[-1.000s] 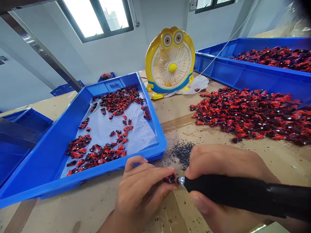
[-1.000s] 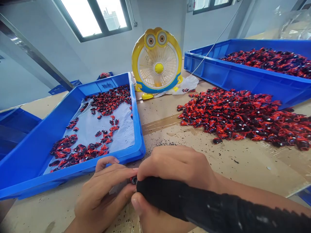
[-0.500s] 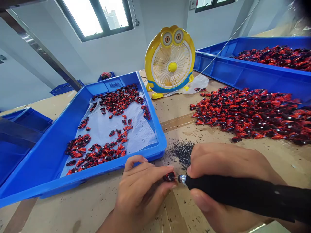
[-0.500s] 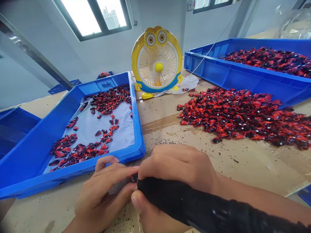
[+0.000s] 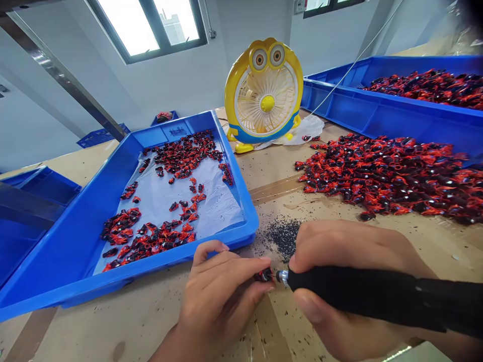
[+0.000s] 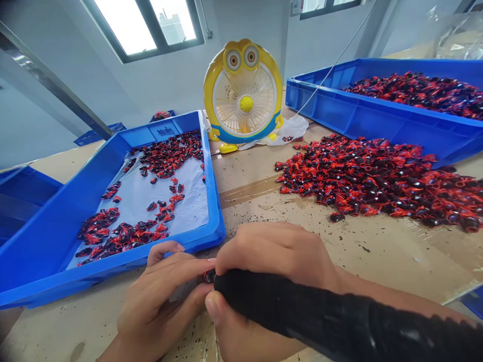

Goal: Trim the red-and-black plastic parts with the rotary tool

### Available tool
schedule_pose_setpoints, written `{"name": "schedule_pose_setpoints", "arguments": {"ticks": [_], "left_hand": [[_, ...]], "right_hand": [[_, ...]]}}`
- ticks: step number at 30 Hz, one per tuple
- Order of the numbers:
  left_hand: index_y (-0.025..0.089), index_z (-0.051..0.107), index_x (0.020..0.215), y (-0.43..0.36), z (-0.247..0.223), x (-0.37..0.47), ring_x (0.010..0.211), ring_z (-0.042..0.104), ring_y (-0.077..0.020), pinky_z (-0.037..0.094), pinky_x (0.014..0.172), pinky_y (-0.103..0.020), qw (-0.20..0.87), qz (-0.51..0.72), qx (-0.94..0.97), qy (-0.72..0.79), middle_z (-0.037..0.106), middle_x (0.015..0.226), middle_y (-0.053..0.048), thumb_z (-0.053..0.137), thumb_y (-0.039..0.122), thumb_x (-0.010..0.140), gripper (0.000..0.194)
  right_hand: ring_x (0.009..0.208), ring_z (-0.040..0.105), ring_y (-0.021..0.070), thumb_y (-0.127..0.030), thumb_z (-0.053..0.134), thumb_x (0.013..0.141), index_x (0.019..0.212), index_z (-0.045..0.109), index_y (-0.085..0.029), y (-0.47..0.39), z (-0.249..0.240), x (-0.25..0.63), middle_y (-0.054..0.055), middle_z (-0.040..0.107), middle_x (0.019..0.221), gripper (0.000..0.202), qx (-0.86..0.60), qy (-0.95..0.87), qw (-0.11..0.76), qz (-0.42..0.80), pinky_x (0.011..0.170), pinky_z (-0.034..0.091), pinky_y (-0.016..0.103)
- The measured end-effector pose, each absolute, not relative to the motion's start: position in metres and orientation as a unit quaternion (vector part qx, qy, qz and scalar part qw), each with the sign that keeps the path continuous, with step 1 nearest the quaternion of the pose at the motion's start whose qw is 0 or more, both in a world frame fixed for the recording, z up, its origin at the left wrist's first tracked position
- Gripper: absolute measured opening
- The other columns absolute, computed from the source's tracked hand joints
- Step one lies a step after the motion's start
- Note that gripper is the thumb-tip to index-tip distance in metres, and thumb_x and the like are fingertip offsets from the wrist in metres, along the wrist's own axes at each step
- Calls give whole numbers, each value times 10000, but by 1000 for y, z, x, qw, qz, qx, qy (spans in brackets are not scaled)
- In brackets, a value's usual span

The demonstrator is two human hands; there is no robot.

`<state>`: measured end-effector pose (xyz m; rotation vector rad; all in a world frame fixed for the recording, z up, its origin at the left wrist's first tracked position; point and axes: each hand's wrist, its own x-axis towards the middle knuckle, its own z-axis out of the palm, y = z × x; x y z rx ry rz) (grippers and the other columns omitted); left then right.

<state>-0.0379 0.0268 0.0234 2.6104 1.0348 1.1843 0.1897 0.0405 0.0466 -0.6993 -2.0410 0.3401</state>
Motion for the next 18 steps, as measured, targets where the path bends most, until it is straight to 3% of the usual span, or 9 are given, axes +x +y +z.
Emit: {"name": "schedule_pose_setpoints", "arguments": {"ticks": [5,18], "left_hand": [[226,701,1122,26,24,-38,626,749,-93,479,859,-310,47,390,853,345,828,792,60,618,249,1095,90],[244,705,1107,27,24,-38,599,744,-112,494,808,-322,43,390,854,342,833,785,56,646,245,1070,70]], "right_hand": [[559,608,73,-221,655,905,964,585,-220,41,45,189,-59,649,677,92,-279,-823,471,152,539,503,188],[532,610,93,-186,648,864,930,582,-235,41,46,187,-50,655,669,105,-286,-819,472,156,488,493,217]]}}
